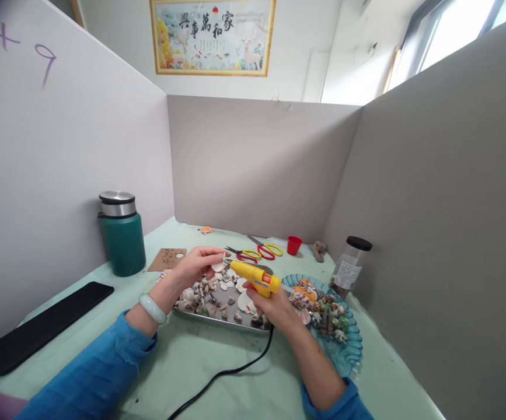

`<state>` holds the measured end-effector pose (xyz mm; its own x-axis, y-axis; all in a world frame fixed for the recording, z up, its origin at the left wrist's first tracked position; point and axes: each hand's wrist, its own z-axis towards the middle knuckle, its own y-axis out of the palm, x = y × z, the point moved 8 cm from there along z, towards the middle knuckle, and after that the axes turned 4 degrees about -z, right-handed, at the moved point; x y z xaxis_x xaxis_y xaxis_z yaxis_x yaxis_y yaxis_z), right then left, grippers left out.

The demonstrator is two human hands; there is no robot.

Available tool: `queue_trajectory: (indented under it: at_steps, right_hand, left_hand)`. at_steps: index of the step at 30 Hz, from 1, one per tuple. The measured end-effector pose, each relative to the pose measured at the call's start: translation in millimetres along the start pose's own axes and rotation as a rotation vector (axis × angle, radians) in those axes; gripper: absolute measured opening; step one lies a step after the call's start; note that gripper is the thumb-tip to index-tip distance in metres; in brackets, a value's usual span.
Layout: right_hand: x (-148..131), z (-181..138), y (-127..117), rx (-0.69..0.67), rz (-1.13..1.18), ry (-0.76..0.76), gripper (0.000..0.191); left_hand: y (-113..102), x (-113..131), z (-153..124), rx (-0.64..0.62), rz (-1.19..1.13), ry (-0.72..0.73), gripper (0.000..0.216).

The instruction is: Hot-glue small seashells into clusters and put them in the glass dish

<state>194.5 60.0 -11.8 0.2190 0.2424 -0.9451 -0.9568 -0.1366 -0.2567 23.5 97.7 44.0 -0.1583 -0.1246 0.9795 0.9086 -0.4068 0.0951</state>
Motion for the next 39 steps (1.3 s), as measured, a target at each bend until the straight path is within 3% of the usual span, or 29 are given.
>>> queue_trajectory:
  at_steps: [9, 16, 21, 29, 35, 39]
  right_hand:
    - [-7.0, -1.3, -0.8, 0.033, 0.094, -0.037, 0.028]
    - [-15.2, -4.0, -14.3, 0.253, 0.197, -0.165, 0.031]
    - [-19.6, -4.8, -17.0, 0.339, 0.196, -0.201, 0.031]
    - [-13.1, -3.4, -11.5, 0.358, 0.26, -0.152, 0.031]
    - [-16.9, -3.9, -0.4, 0.233, 0.387, -0.109, 0.029]
    - [-18.9, -5.5, -0.7, 0.262, 0.45, -0.117, 0.03]
  left_hand:
    - [5.4, -2.0, -1.3, -0.024, 0.007, -0.021, 0.037]
    - [14.3, -7.8, -1.2, -0.004, -0.022, 0.023, 0.03]
    - [31.7, -16.7, -4.0, 0.041, -0.084, 0.04, 0.026]
    - [47.9, -27.1, -9.3, 0.107, -0.188, 0.044, 0.029]
    - [54.1, -26.6, -13.6, 0.121, -0.312, 0.045, 0.028]
    - [59.9, -27.2, -16.9, 0.117, -0.376, 0.025, 0.029]
